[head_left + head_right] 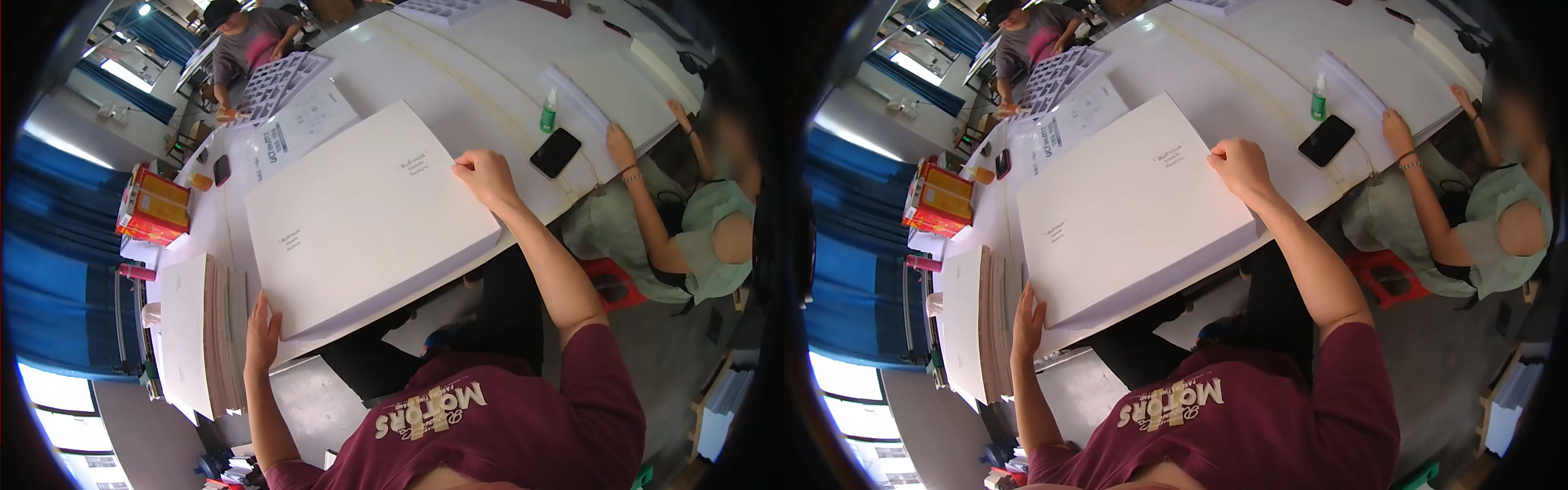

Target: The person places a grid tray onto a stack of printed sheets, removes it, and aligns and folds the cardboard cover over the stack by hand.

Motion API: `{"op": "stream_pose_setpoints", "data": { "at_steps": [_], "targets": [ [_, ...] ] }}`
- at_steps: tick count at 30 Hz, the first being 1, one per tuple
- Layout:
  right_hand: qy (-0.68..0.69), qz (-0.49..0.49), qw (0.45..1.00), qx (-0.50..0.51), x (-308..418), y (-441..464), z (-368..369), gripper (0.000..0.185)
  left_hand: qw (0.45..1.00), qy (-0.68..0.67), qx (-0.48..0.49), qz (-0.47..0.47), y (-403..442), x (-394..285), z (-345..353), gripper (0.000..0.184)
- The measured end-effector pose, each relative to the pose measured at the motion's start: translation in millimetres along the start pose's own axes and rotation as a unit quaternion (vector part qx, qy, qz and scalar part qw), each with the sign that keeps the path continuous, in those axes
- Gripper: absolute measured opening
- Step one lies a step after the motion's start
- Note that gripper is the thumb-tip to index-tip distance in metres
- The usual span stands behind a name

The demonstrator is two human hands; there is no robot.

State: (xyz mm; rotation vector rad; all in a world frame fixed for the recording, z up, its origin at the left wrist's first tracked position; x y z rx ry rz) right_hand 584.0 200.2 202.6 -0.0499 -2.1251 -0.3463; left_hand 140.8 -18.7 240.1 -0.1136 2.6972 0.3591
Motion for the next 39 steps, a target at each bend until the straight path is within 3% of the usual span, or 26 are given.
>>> {"op": "stream_pose_setpoints", "data": {
  "at_steps": [5, 8, 15, 23, 26, 32, 35, 39],
  "targets": [
    [-0.04, 0.023, 0.999, 0.026, -0.8, 17.2, 0.8, 0.024, 0.999, 0.05, 0.009, -0.006, -0.6, 10.1, 1.0, 0.055],
    [-0.048, -0.012, 0.998, -0.035, -0.4, 22.9, 15.7, 0.029, 0.998, 0.059, 0.005, -0.003, -2.6, 13.1, 3.1, 0.055],
    [-0.059, 0.017, 0.997, 0.056, 2.0, 31.5, 17.5, 0.032, 0.999, 0.037, 0.023, -0.004, 0.7, 6.5, -1.1, 0.054],
    [-0.075, 0.017, 0.997, -0.008, 2.6, 57.1, 28.3, 0.036, 0.998, 0.05, 0.017, -0.013, -1.0, 9.3, 1.1, 0.055],
    [-0.052, 0.048, 0.997, 0.041, 7.7, 68.2, 35.4, 0.039, 0.999, 0.047, 0.016, -0.016, 0.2, 6.8, 0.1, 0.055],
    [-0.019, 0.024, 0.999, 0.028, -3.0, 75.9, 48.8, 0.029, 0.998, 0.05, 0.022, -0.025, 0.6, -1.3, -1.9, 0.055],
    [-0.077, 0.017, 0.996, 0.049, 0.5, 81.9, 48.0, 0.027, 0.999, 0.041, 0.021, -0.025, 2.0, 0.5, -0.9, 0.055],
    [-0.073, 0.008, 0.997, -0.005, 6.9, 92.2, 56.7, 0.022, 0.998, 0.051, 0.021, -0.023, -0.2, 9.2, -0.1, 0.055]
  ]
}}
Point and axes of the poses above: each hand's wrist, its own y-axis towards the middle knuckle, its own z-axis out of the palm, x = y × z, the point moved 1 cm from there along y, towards the middle knuckle, and after that the axes turned 11 degrees about -x, right-handed, at the moved point
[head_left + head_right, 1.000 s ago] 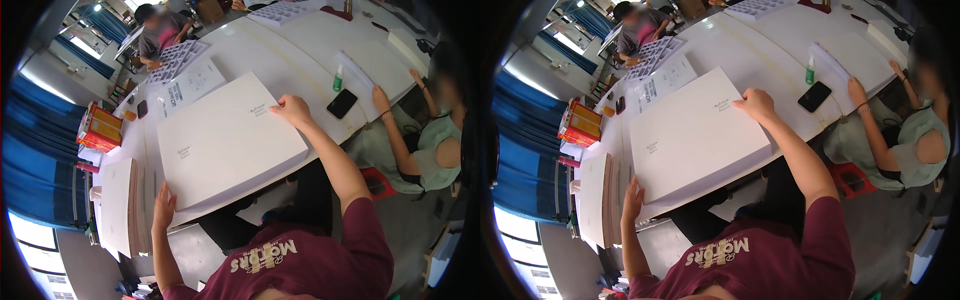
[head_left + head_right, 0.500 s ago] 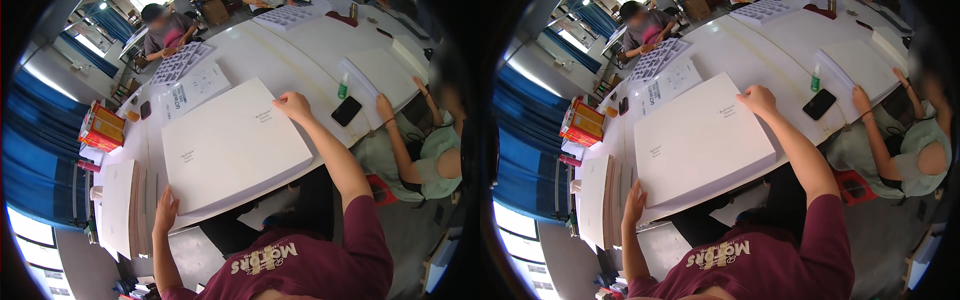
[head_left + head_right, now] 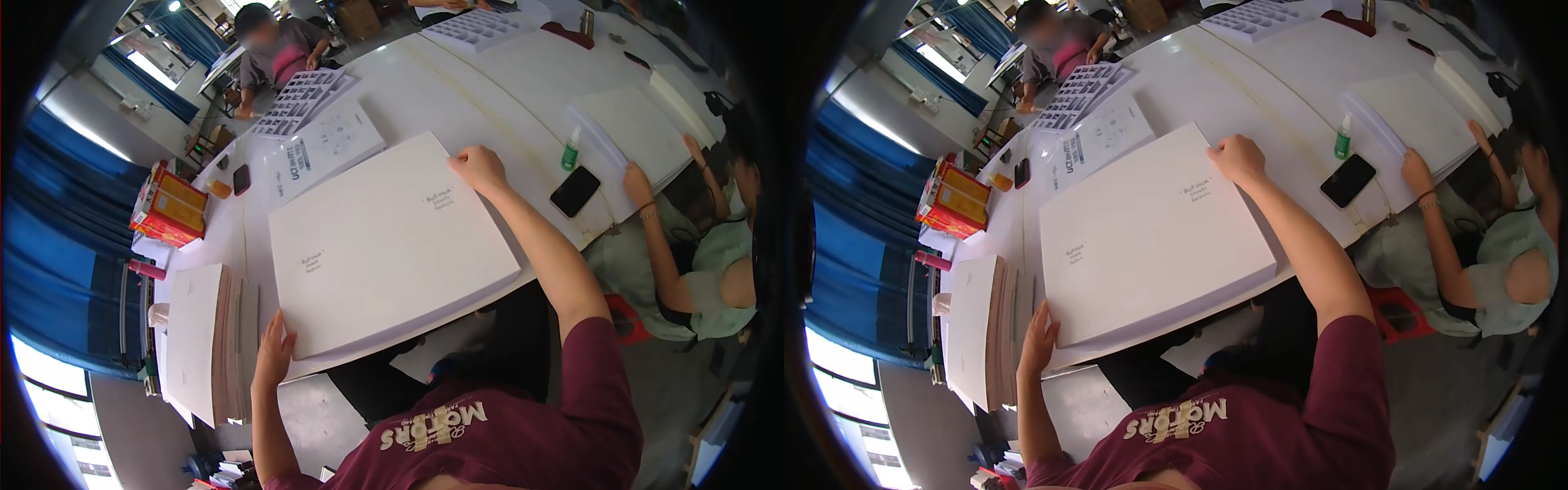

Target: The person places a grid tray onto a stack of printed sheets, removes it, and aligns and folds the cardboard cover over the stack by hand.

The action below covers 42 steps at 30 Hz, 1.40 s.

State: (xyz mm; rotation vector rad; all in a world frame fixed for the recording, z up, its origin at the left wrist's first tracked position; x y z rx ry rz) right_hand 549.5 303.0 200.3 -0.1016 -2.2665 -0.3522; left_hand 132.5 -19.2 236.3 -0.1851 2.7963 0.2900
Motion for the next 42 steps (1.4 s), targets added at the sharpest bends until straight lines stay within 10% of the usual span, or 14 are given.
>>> {"op": "stream_pose_setpoints", "data": {
  "at_steps": [42],
  "targets": [
    [0.03, 0.003, 0.992, 0.125, -7.0, 72.6, 36.3, 0.035, 0.997, 0.044, 0.05, -0.035, 4.8, -8.0, -4.4, 0.055]
  ]
}}
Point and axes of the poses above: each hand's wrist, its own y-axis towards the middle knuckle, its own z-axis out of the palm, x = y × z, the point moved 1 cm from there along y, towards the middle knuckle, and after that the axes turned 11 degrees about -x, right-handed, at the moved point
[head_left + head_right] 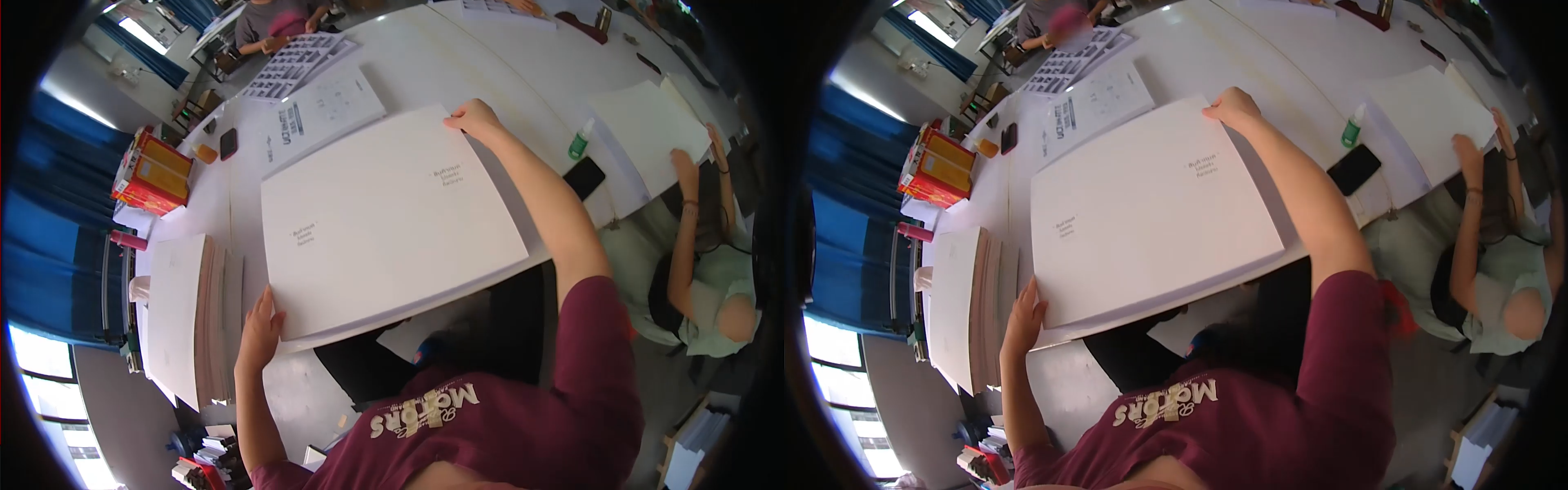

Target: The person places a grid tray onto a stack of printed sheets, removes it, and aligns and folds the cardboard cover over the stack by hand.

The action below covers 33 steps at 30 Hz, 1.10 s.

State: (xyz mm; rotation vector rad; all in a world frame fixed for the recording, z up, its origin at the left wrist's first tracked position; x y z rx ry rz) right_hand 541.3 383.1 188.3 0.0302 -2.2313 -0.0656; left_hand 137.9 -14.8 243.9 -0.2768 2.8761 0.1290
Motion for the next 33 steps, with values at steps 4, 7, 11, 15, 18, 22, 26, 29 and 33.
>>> {"op": "stream_pose_setpoints", "data": {
  "at_steps": [4, 7, 11, 15, 18, 22, 26, 29, 33],
  "targets": [
    [-0.007, -0.013, 1.0, 0.003, -5.7, -79.3, -35.2, 0.029, 0.998, -0.035, -0.032, 0.03, -0.4, 5.1, 5.5, 0.054],
    [-0.019, -0.02, 1.0, 0.007, -2.9, -124.5, -56.8, 0.026, 0.998, -0.039, -0.043, 0.033, -1.3, 2.5, 6.1, 0.052],
    [-0.022, -0.022, 0.999, 0.007, -8.7, -139.7, -59.7, 0.028, 0.998, -0.047, -0.039, 0.028, -1.3, 0.0, 5.6, 0.049],
    [0.012, -0.021, 0.999, -0.021, -12.9, -150.7, -56.1, 0.03, 0.997, -0.061, -0.047, 0.031, -1.2, 8.7, 9.7, 0.047],
    [0.028, -0.035, 0.999, -0.007, -17.8, -181.3, -67.4, 0.033, 0.995, -0.077, -0.058, 0.03, -1.4, 10.5, 11.5, 0.047],
    [0.127, 0.015, 0.989, 0.076, -34.2, -230.4, -82.5, 0.033, 0.987, -0.13, -0.089, 0.018, -4.2, 24.1, 22.4, 0.045],
    [0.115, 0.031, 0.992, 0.03, -60.0, -250.9, -90.6, 0.031, 0.995, -0.069, -0.066, 0.007, -5.7, 19.8, 16.0, 0.048],
    [0.034, 0.066, 0.997, -0.015, -52.5, -254.7, -91.6, 0.033, 0.995, -0.082, -0.047, -0.02, -7.0, 9.9, 8.4, 0.05],
    [0.03, 0.045, 0.998, -0.015, -59.0, -249.9, -90.5, 0.034, 0.98, -0.189, -0.066, -0.02, -11.1, 19.6, 17.8, 0.057]
  ]
}}
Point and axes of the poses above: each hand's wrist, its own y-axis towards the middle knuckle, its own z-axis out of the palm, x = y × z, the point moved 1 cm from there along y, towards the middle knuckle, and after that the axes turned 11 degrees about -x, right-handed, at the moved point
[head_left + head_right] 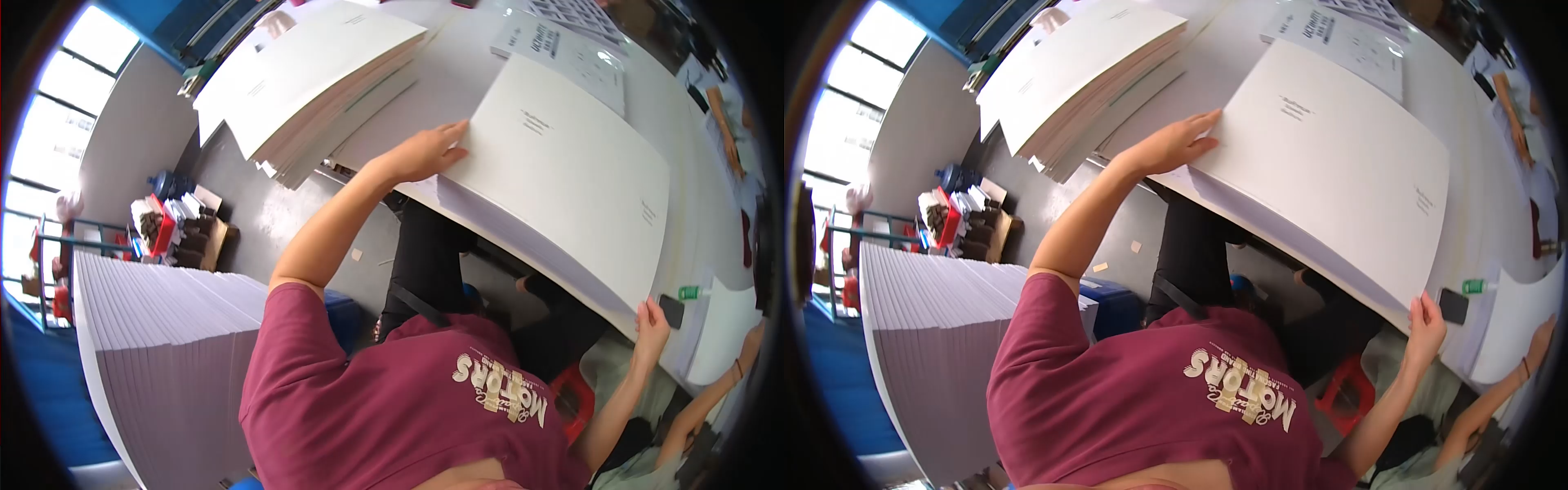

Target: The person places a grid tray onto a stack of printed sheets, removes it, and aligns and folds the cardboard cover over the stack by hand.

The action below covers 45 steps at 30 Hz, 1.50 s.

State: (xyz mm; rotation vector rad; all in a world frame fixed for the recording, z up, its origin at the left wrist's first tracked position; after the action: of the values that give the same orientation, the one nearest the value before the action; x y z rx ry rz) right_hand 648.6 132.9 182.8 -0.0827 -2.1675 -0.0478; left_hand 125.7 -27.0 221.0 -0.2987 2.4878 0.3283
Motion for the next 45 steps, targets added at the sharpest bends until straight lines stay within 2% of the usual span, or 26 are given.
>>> {"op": "stream_pose_setpoints", "data": {
  "at_steps": [3, 6, 9, 10, 13, 15, 18, 20, 23, 27, 32, 35, 36, 39, 42, 45],
  "targets": [
    [0.005, -0.013, 1.0, 0.009, -6.6, 4.5, -1.9, 0.034, 0.996, -0.09, -0.021, 0.004, -2.9, 11.2, 6.3, 0.061],
    [-0.015, -0.009, 1.0, 0.022, -0.2, 3.6, -5.8, 0.033, 0.979, -0.2, -0.024, -0.04, -3.9, 11.3, 6.9, 0.059],
    [-0.136, -0.138, 0.981, -0.029, 17.7, -5.5, -1.9, 0.036, 0.927, -0.358, -0.067, -0.088, -10.7, 13.7, 19.4, 0.057],
    [-0.277, -0.17, 0.944, -0.054, 38.1, -16.7, -1.1, 0.042, 0.9, -0.414, -0.09, -0.104, -15.2, 15.0, 24.6, 0.056],
    [-0.254, -0.391, 0.882, -0.067, 73.1, -52.2, 34.2, 0.051, 0.823, -0.542, -0.09, -0.143, -36.3, 11.9, 34.6, 0.056],
    [-0.189, -0.429, 0.883, 0.016, 107.3, -85.2, 75.4, 0.056, 0.81, -0.552, -0.116, -0.161, -44.4, 9.4, 38.6, 0.055],
    [-0.244, -0.512, 0.821, 0.069, 144.7, -112.2, 123.9, 0.059, 0.799, -0.562, -0.128, -0.17, -44.4, 10.4, 46.0, 0.055],
    [-0.28, -0.567, 0.77, 0.08, 162.9, -120.3, 151.0, 0.061, 0.84, -0.502, -0.143, -0.147, -42.2, 13.7, 46.7, 0.056],
    [-0.273, -0.614, 0.734, 0.101, 185.2, -126.3, 180.4, 0.064, 0.886, -0.419, -0.162, -0.112, -42.1, 12.7, 41.8, 0.057],
    [-0.311, -0.611, 0.711, 0.156, 198.0, -130.5, 202.9, 0.062, 0.898, -0.402, -0.156, -0.09, -43.1, 13.1, 39.1, 0.056],
    [-0.305, -0.598, 0.718, 0.183, 197.1, -127.7, 205.6, 0.066, 0.88, -0.451, -0.133, -0.07, -11.4, 22.1, 44.0, 0.057],
    [-0.302, -0.595, 0.72, 0.189, 199.0, -126.9, 204.4, 0.065, 0.879, -0.455, -0.088, -0.115, 25.5, 22.6, 37.7, 0.058],
    [-0.301, -0.594, 0.722, 0.191, 199.5, -126.0, 204.1, 0.066, 0.896, -0.415, -0.141, -0.074, 43.1, 28.4, 46.0, 0.057],
    [-0.296, -0.585, 0.726, 0.206, 207.1, -125.7, 201.6, 0.068, 0.897, -0.413, -0.117, -0.102, 92.1, 39.9, 51.3, 0.056],
    [-0.295, -0.581, 0.724, 0.224, 215.5, -122.1, 197.8, 0.069, 0.903, -0.381, -0.13, -0.153, 142.2, 46.3, 60.2, 0.055],
    [-0.288, -0.591, 0.715, 0.239, 220.7, -114.8, 195.1, 0.068, 0.902, -0.373, -0.14, -0.167, 187.2, 52.6, 68.2, 0.055]
  ]
}}
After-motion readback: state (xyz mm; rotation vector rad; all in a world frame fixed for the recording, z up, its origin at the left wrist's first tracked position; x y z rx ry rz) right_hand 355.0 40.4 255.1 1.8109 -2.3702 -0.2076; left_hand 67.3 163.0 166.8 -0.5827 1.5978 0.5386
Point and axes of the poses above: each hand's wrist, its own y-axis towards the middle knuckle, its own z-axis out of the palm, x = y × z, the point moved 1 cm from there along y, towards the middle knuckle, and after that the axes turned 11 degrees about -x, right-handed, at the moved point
